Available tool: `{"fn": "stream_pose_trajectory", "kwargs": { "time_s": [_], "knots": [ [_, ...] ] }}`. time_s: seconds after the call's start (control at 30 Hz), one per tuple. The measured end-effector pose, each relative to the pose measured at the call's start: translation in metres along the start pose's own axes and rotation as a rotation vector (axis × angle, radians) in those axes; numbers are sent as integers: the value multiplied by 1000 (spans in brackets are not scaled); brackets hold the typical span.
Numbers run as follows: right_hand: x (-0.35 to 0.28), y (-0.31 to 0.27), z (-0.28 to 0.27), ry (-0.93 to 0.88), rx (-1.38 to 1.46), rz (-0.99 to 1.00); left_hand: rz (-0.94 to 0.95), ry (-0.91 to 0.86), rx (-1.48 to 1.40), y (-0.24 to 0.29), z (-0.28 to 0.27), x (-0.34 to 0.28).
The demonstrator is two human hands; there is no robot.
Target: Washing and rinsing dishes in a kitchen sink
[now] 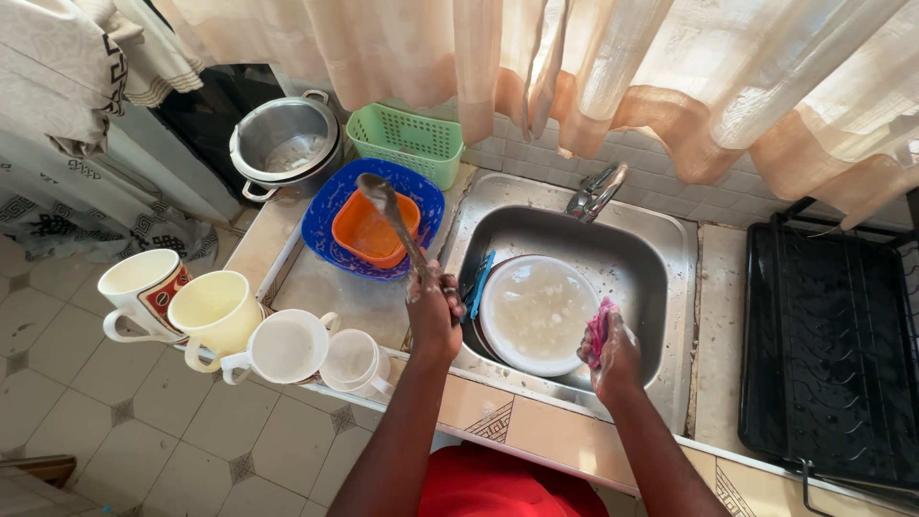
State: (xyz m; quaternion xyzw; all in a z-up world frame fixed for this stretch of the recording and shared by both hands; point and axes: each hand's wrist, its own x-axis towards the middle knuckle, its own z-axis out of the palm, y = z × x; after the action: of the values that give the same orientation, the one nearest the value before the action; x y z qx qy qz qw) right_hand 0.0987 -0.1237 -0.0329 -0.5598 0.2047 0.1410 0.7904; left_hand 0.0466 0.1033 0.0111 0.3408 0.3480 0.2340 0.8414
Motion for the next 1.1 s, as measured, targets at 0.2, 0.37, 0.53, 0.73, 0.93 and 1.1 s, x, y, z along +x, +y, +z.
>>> {"fn": "stream_pose_trajectory", "kwargs": {
  "time_s": [0.2,0.37,0.53,0.73,0.93,1.1],
  "knots": [
    [29,24,-28,-35,11,1,-69,-27,-280,-25,-15,54],
    [33,23,-33,-69,7,-2,-6,-72,-365,-19,-16,61],
    [31,24,-34,-91,-14,7,-46,-57,-425,-21,-23,61],
    [29,25,-34,-97,-32,16,-250,-6,-632,-31,-35,64],
    [38,34,-32,-73,-125,41,-371,263,-1112,-46,-36,48],
    [55,46,-49,-120,-156,71,-370,145,-1161,-67,-49,32]
  ]
}}
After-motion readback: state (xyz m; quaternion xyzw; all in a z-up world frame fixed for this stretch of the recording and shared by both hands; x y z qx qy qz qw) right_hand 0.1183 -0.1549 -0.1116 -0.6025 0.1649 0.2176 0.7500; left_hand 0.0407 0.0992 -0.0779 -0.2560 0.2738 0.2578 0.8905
